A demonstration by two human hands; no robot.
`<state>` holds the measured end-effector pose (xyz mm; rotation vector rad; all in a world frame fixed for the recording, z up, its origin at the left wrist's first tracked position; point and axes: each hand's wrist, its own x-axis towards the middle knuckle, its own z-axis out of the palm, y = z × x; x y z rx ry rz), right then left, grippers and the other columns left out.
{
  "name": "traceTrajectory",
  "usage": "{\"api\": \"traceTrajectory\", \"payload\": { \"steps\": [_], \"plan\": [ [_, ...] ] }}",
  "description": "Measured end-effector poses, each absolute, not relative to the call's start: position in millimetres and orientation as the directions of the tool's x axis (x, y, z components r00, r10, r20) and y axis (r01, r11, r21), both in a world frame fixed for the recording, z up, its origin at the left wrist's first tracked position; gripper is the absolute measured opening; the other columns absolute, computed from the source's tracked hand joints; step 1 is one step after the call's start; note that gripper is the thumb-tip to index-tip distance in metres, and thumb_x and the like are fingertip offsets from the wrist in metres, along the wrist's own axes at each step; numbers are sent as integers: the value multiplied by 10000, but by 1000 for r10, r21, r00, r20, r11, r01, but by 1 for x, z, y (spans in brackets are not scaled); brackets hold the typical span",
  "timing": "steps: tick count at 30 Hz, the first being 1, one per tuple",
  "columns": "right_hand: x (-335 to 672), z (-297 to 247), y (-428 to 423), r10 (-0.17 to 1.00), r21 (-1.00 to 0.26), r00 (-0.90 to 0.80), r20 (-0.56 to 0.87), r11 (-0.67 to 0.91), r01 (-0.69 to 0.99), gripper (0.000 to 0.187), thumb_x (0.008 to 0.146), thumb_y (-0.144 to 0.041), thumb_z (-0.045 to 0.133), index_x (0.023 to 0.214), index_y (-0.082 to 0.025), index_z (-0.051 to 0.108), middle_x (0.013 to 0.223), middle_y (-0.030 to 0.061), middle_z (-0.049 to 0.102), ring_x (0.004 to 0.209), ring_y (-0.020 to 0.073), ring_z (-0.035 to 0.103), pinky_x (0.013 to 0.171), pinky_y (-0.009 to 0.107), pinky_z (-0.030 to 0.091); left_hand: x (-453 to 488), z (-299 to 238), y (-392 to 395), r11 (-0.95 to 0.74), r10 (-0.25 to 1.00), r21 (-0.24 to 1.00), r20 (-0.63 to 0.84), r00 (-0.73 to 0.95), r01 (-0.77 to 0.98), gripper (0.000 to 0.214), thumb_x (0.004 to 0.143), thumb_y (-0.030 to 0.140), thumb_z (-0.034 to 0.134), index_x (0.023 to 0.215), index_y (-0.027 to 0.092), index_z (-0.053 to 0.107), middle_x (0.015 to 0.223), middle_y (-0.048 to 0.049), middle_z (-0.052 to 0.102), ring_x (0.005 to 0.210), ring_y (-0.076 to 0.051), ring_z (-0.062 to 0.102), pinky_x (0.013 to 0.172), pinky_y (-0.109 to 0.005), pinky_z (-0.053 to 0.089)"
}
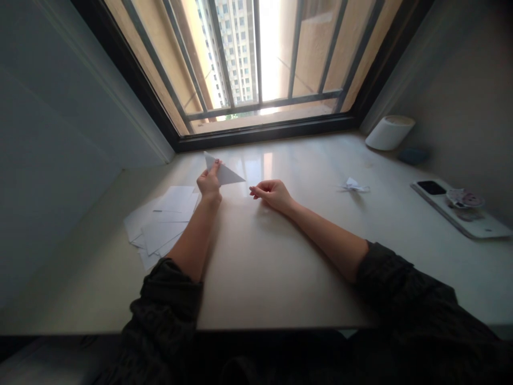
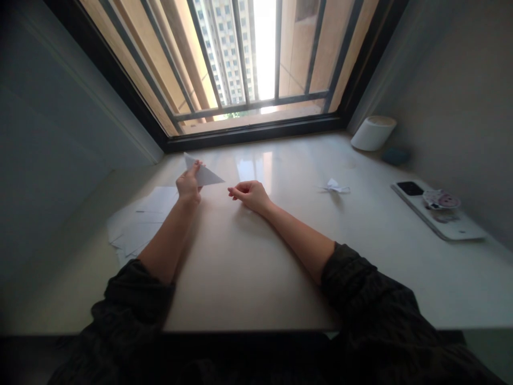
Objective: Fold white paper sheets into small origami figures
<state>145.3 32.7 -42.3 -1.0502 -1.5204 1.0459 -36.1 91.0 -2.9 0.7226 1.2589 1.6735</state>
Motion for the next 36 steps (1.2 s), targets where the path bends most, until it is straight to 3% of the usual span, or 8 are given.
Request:
{"api": "traceTrajectory", "payload": {
  "steps": [3, 7, 10, 12, 15, 22, 31, 36],
  "plan": [
    [145, -44, 34, 949, -943, -110, 296, 309, 124, 413, 818, -566, 601, 728, -179, 714, 684, 49, 704, 632, 159, 637, 633, 282, 482, -50, -4, 98, -114, 866, 920, -93, -492, -375, 297, 665, 370, 795, 855, 159, 707, 847, -35, 712, 768, -121, 658, 663, -203, 503],
    [146, -40, 32, 867, -847, 29, 498, 479, 230, 362, 889, -517, 539, 931, -199, 706, 922, 74, 703, 816, 185, 655, 742, 325, 517, -34, -10, 90, -37, 931, 928, -103, -351, -371, 310, 680, 353, 788, 886, 139, 698, 878, -64, 722, 750, -135, 660, 662, -217, 503],
    [146, -37, 29, 771, -711, -55, 634, 609, 351, 448, 795, -517, 679, 1149, -245, 649, 1082, 88, 652, 926, 213, 632, 792, 355, 537, -10, -16, 77, -13, 980, 947, -52, -195, -320, 342, 718, 389, 757, 935, 135, 684, 864, -84, 726, 724, -157, 665, 661, -246, 515],
    [147, -38, 29, 728, -633, -139, 672, 661, 402, 512, 731, -509, 748, 1172, -274, 642, 1125, 87, 633, 994, 235, 619, 852, 381, 536, 0, -18, 69, -48, 991, 953, 7, -136, -299, 301, 783, 392, 694, 944, 139, 668, 842, -83, 723, 728, -164, 669, 676, -255, 524],
    [148, -41, 30, 711, -590, -175, 681, 675, 443, 433, 757, -471, 738, 1136, -273, 666, 1121, 86, 641, 1020, 243, 622, 898, 394, 526, 3, -18, 60, -35, 996, 951, 7, -92, -308, 230, 855, 346, 606, 964, 148, 649, 854, -75, 716, 760, -165, 670, 719, -271, 534],
    [148, -46, 31, 797, -696, -164, 581, 591, 408, 335, 786, -450, 716, 1067, -267, 706, 1114, 76, 670, 923, 215, 656, 795, 353, 557, -4, -25, 41, 104, 988, 925, -138, -68, -366, 196, 862, 272, 569, 1031, 185, 619, 806, -30, 655, 658, -139, 633, 678, -277, 543],
    [147, -49, 36, 859, -816, -159, 488, 513, 267, 353, 703, -455, 783, 982, -243, 747, 1024, 83, 687, 788, 181, 627, 716, 330, 536, -7, -27, 33, 47, 997, 934, -25, 67, -353, 356, 809, 388, 633, 1093, 174, 621, 1095, -102, 684, 904, -213, 666, 686, -281, 558],
    [147, -48, 37, 898, -870, -128, 421, 440, 223, 356, 678, -458, 795, 947, -229, 750, 997, 64, 676, 673, 133, 564, 661, 304, 513, -6, -28, 36, 46, 998, 918, -23, 64, -393, 379, 829, 410, 598, 1102, 148, 618, 1065, -114, 686, 887, -213, 665, 691, -291, 557]
  ]
}}
